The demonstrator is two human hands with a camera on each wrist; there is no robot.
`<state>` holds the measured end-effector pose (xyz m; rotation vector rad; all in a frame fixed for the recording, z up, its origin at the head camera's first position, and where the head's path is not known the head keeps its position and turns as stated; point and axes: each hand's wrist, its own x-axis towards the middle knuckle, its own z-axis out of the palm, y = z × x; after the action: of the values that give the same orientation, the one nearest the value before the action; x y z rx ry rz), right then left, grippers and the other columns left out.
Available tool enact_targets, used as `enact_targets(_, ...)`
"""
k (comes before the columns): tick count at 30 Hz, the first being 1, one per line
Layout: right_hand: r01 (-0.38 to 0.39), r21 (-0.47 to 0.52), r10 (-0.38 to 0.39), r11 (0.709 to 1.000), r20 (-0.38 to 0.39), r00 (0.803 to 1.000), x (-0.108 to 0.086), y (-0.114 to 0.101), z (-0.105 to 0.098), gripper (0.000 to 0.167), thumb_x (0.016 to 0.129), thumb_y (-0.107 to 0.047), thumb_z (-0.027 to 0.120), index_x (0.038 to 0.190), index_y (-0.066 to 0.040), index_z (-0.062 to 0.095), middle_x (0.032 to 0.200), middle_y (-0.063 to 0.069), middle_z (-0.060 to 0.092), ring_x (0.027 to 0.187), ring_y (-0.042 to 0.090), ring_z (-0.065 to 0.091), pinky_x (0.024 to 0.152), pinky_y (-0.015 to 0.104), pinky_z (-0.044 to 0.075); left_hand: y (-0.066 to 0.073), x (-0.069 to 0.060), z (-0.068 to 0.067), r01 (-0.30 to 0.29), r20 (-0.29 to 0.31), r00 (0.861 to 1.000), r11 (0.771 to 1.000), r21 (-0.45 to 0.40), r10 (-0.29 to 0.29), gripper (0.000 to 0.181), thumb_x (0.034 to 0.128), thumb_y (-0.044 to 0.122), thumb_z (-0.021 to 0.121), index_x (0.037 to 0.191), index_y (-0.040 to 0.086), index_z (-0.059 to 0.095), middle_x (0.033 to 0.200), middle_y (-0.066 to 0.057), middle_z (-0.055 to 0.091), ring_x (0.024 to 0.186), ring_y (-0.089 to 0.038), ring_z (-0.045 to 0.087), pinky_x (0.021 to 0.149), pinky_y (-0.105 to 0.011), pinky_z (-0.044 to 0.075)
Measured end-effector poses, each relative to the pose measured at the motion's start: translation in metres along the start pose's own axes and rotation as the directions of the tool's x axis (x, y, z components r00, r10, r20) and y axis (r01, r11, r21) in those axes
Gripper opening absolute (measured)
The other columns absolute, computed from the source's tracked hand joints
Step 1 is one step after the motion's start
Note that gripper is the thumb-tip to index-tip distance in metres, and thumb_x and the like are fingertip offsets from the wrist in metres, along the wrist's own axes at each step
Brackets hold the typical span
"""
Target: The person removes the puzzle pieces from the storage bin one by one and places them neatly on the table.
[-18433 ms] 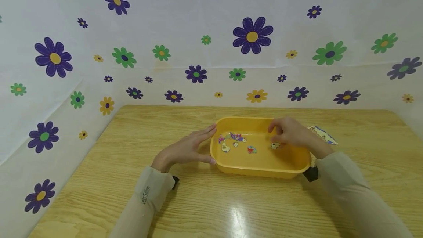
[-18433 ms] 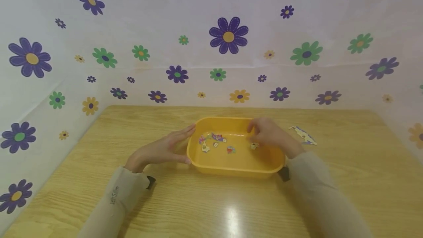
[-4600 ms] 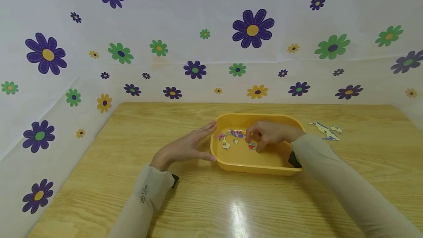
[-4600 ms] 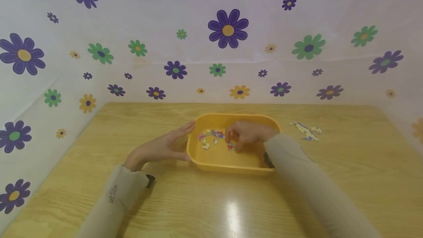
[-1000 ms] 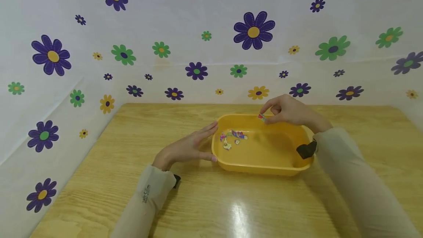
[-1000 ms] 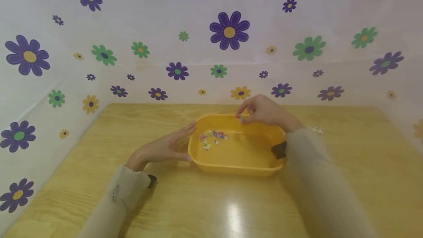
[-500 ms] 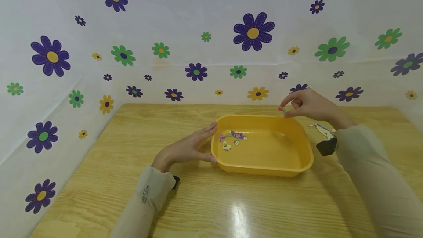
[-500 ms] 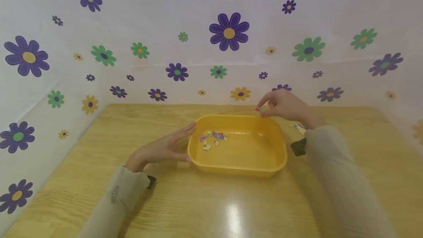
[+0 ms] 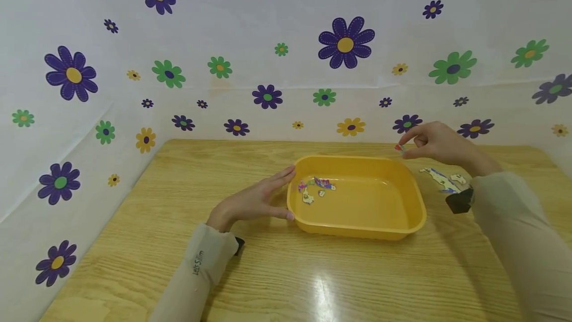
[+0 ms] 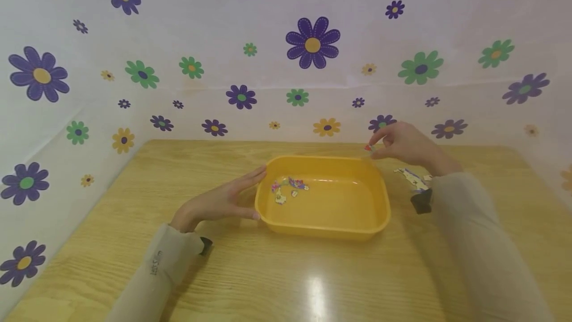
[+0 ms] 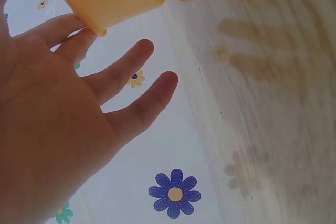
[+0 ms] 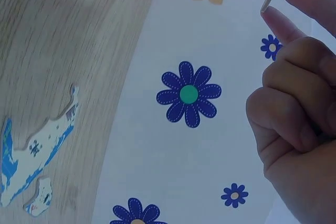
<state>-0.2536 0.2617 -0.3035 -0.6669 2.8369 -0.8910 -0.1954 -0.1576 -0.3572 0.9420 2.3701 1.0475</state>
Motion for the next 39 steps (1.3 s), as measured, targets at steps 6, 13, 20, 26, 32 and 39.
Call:
enact_targets(6,-0.066,-0.048,0.067,0.997,0.013,0.998,-0.002,0.005,-0.001,0.026,0.091,-0.011,0.075,0.112,0.005,0.071,0.066,0.003,0.044,0.056,0.017,0.039,0.049,0.024,0.034,0.0,0.0,0.0,0.016,0.0,1.0,1.0,0.004,-0.016,0.098,0.0905,0.024,0.079,0.161,0.003,0.016,0.169,-0.01,0.002,0.154,-0.027,0.003,0.123,-0.049,0.011)
enact_targets(13,-0.088,-0.078,0.09,0.993,0.025,0.996,-0.006,0.016,0.0,0.032,0.092,-0.016,0.075,0.115,0.006,0.069,0.067,0.001,0.046,0.06,0.016,0.04,0.051,0.025,0.034,0.001,0.001,0.001,0.025,0.004,1.0,1.0,0.006,-0.025,0.098,0.0904,0.025,0.079,0.162,0.004,0.015,0.17,-0.01,0.002,0.154,-0.026,0.003,0.123,-0.048,0.01)
enact_targets(20,-0.099,-0.057,0.101,0.993,0.033,0.994,-0.014,0.027,0.002,0.036,0.091,-0.016,0.075,0.117,0.009,0.067,0.065,0.002,0.048,0.06,0.016,0.041,0.052,0.025,0.037,0.001,0.0,0.003,0.026,0.001,1.0,1.0,0.005,-0.026,0.097,0.0907,0.024,0.079,0.162,0.004,0.016,0.169,-0.01,0.003,0.154,-0.027,0.004,0.123,-0.049,0.011)
enact_targets(26,-0.137,-0.048,0.14,0.989,0.048,0.989,-0.021,0.035,0.004,0.038,0.09,-0.014,0.075,0.118,0.01,0.066,0.064,0.001,0.046,0.06,0.015,0.04,0.051,0.025,0.037,0.0,0.001,0.003,0.023,0.004,1.0,1.0,-0.005,-0.023,0.097,0.0905,0.024,0.079,0.162,0.004,0.016,0.17,-0.01,0.002,0.154,-0.027,0.003,0.123,-0.049,0.011)
enact_targets(32,-0.132,-0.092,0.137,0.987,0.04,0.99,-0.023,0.044,0.006,0.037,0.089,-0.018,0.077,0.114,0.007,0.069,0.094,0.009,0.069,0.08,0.024,0.052,0.068,0.035,0.051,-0.001,0.002,0.001,0.02,0.011,1.0,1.0,0.011,-0.02,0.099,0.0907,0.025,0.079,0.162,0.004,0.014,0.17,-0.009,0.001,0.154,-0.025,0.002,0.123,-0.047,0.011)
enact_targets(39,-0.133,-0.131,0.14,0.982,0.046,0.989,-0.028,0.051,0.008,0.034,0.088,-0.02,0.078,0.111,0.005,0.071,0.098,0.013,0.071,0.085,0.028,0.057,0.074,0.048,0.054,-0.001,0.001,0.0,0.033,0.008,0.999,0.999,0.011,-0.033,0.099,0.0903,0.027,0.079,0.162,0.005,0.014,0.17,-0.004,0.001,0.154,-0.023,0.002,0.123,-0.046,0.011)
